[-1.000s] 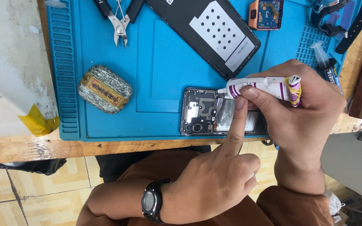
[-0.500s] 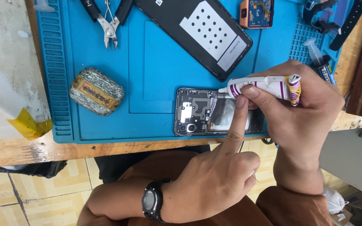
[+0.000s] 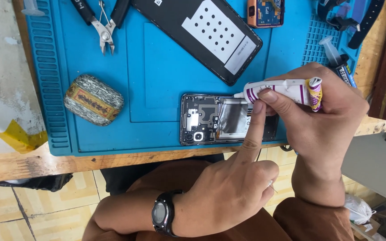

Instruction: Applying adhesive to the internal frame of a smartphone and attaching the back cover, followed by cleaning the edges.

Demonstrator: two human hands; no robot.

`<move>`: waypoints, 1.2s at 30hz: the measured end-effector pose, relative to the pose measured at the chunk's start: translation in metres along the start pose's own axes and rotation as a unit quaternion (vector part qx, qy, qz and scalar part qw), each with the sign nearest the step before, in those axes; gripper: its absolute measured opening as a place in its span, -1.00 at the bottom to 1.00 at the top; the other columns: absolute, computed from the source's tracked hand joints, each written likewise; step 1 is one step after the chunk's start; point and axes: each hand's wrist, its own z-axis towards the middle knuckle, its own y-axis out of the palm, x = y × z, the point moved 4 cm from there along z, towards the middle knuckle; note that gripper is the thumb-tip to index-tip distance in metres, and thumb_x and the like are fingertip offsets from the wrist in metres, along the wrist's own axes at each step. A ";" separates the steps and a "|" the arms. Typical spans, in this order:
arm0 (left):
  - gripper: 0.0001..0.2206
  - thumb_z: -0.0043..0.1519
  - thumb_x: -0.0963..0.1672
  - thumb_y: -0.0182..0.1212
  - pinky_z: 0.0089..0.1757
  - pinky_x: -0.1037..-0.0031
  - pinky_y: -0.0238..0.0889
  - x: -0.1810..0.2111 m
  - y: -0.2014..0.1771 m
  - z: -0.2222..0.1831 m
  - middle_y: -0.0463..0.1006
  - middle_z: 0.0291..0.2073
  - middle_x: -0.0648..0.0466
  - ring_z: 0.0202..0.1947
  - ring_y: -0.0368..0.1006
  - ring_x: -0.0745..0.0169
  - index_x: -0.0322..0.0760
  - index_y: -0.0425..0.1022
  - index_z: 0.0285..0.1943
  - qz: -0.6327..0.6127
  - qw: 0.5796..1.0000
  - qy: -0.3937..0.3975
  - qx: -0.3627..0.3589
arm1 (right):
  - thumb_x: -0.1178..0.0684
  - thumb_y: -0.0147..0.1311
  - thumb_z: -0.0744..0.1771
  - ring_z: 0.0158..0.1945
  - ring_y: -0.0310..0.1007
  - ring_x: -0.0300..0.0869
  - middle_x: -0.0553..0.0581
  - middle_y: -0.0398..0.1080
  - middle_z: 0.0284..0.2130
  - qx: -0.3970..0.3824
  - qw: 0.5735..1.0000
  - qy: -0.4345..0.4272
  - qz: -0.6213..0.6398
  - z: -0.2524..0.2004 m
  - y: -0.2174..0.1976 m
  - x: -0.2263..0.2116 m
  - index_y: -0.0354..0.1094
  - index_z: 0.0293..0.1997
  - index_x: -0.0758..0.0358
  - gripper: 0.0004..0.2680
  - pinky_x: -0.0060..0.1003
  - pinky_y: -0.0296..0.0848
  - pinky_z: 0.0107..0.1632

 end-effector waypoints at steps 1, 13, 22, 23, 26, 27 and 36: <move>-0.74 0.14 -0.26 0.12 -0.78 0.23 -0.05 0.000 0.001 0.001 -0.35 0.33 -0.57 -0.48 0.35 -0.44 -0.31 0.03 -0.31 0.000 1.000 0.000 -0.001 | 0.33 0.22 0.29 -0.39 0.40 -0.12 0.33 0.38 -0.39 0.001 1.000 0.001 0.000 0.000 0.000 0.001 0.29 -0.30 0.56 -0.88 -0.42 0.30 -0.38; -0.72 0.13 -0.27 0.12 -0.80 0.25 -0.12 0.001 0.008 0.007 -0.40 0.33 -0.56 -0.54 0.31 -0.40 -0.30 -0.01 -0.31 -0.028 0.999 -0.003 -0.018 | 0.36 0.19 0.30 -0.44 0.36 -0.12 0.33 0.36 -0.40 0.020 0.999 0.019 0.022 -0.004 -0.007 0.011 0.28 -0.33 0.57 -0.89 -0.42 0.34 -0.38; -0.74 0.14 -0.26 0.10 -0.80 0.22 -0.11 0.002 0.014 0.012 -0.42 0.35 -0.50 -0.49 0.33 -0.41 -0.29 0.00 -0.31 -0.026 0.999 -0.009 -0.034 | 0.35 0.18 0.29 -0.42 0.35 -0.13 0.34 0.35 -0.40 0.032 0.999 0.026 0.035 -0.007 -0.014 0.020 0.30 -0.31 0.58 -0.90 -0.41 0.30 -0.37; -0.75 0.15 -0.26 0.09 -0.80 0.23 -0.11 0.002 0.014 0.012 -0.40 0.35 -0.49 -0.54 0.31 -0.38 -0.29 0.01 -0.32 -0.017 0.999 -0.008 -0.028 | 0.33 0.18 0.29 -0.41 0.36 -0.11 0.34 0.35 -0.41 0.031 0.999 0.019 0.034 -0.007 -0.015 0.021 0.30 -0.31 0.58 -0.90 -0.39 0.32 -0.35; -0.76 0.15 -0.26 0.09 -0.79 0.24 -0.10 0.004 0.015 0.014 -0.37 0.35 -0.49 -0.56 0.31 -0.36 -0.29 0.03 -0.32 -0.005 1.000 -0.004 -0.019 | 0.33 0.19 0.29 -0.38 0.36 -0.10 0.32 0.34 -0.43 0.031 0.999 0.004 0.027 -0.008 -0.017 0.024 0.30 -0.33 0.56 -0.90 -0.37 0.32 -0.32; -0.76 0.15 -0.26 0.09 -0.78 0.25 -0.08 0.004 0.015 0.015 -0.37 0.35 -0.49 -0.53 0.34 -0.36 -0.30 0.03 -0.32 -0.004 1.000 -0.003 -0.015 | 0.34 0.20 0.29 -0.38 0.36 -0.10 0.30 0.33 -0.45 0.031 0.999 -0.002 0.021 -0.008 -0.018 0.025 0.31 -0.34 0.55 -0.90 -0.37 0.32 -0.31; -0.74 0.14 -0.27 0.12 -0.78 0.25 -0.10 0.005 0.021 0.019 -0.38 0.34 -0.52 -0.53 0.32 -0.39 -0.32 0.02 -0.33 -0.010 1.000 0.001 -0.028 | 0.33 0.20 0.29 -0.42 0.35 -0.14 0.31 0.35 -0.40 0.044 0.998 0.030 0.033 -0.012 -0.024 0.031 0.32 -0.30 0.55 -0.90 -0.44 0.30 -0.38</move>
